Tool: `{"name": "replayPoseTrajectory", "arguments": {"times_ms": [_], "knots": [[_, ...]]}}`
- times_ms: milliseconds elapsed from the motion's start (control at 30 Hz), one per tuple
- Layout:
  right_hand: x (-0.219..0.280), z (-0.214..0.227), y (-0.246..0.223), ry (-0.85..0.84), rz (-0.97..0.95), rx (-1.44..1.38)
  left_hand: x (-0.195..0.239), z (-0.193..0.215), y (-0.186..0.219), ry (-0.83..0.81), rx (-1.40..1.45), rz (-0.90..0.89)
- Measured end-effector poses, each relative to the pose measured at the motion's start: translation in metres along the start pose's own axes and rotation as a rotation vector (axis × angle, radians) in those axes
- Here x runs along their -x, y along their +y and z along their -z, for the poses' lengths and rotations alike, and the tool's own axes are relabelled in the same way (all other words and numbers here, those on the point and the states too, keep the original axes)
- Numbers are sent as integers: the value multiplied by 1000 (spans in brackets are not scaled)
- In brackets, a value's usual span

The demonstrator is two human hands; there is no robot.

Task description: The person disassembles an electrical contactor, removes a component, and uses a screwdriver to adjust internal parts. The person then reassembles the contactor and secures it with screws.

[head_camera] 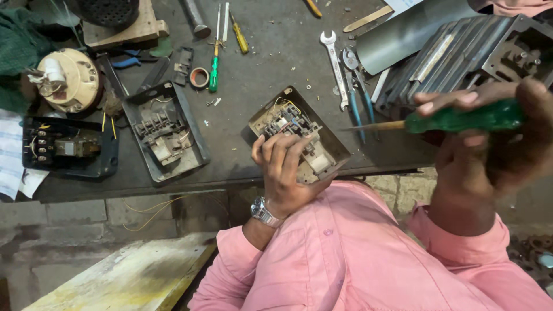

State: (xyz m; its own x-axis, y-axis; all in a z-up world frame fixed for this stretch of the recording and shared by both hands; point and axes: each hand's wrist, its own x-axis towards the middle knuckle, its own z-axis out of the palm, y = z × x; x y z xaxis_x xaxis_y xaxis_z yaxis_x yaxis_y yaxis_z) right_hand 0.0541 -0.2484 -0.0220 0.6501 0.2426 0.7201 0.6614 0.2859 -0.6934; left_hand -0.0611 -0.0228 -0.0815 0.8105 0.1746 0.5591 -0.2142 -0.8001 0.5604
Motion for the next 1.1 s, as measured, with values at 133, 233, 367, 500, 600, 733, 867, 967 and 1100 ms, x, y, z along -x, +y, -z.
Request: {"name": "replayPoseTrajectory", "arguments": {"times_ms": [133,233,367,500,600,733,867,967,1100], "knots": [[-7,-20,-3,-52,-221,25,-5,5,4,47,34,-11],[-10,-54,-3,-405,-244,464,-7,4,5,121,-26,-33],[-8,-83,1,-490,-400,535,-4,6,3,131,-56,3],[-10,-76,12,-387,-339,609,2,11,0,106,-60,34],[-24,-49,31,-157,-325,734,8,19,-6,118,-69,70],[-47,-14,100,-97,-343,806,20,27,-15,117,-80,138],[-41,-22,172,-120,-387,896,29,32,-23,126,-111,161],[-44,-34,215,-126,-342,872,37,37,-28,135,-113,182],[-55,-39,261,-194,-534,833,43,43,-34,160,-110,189]]}}
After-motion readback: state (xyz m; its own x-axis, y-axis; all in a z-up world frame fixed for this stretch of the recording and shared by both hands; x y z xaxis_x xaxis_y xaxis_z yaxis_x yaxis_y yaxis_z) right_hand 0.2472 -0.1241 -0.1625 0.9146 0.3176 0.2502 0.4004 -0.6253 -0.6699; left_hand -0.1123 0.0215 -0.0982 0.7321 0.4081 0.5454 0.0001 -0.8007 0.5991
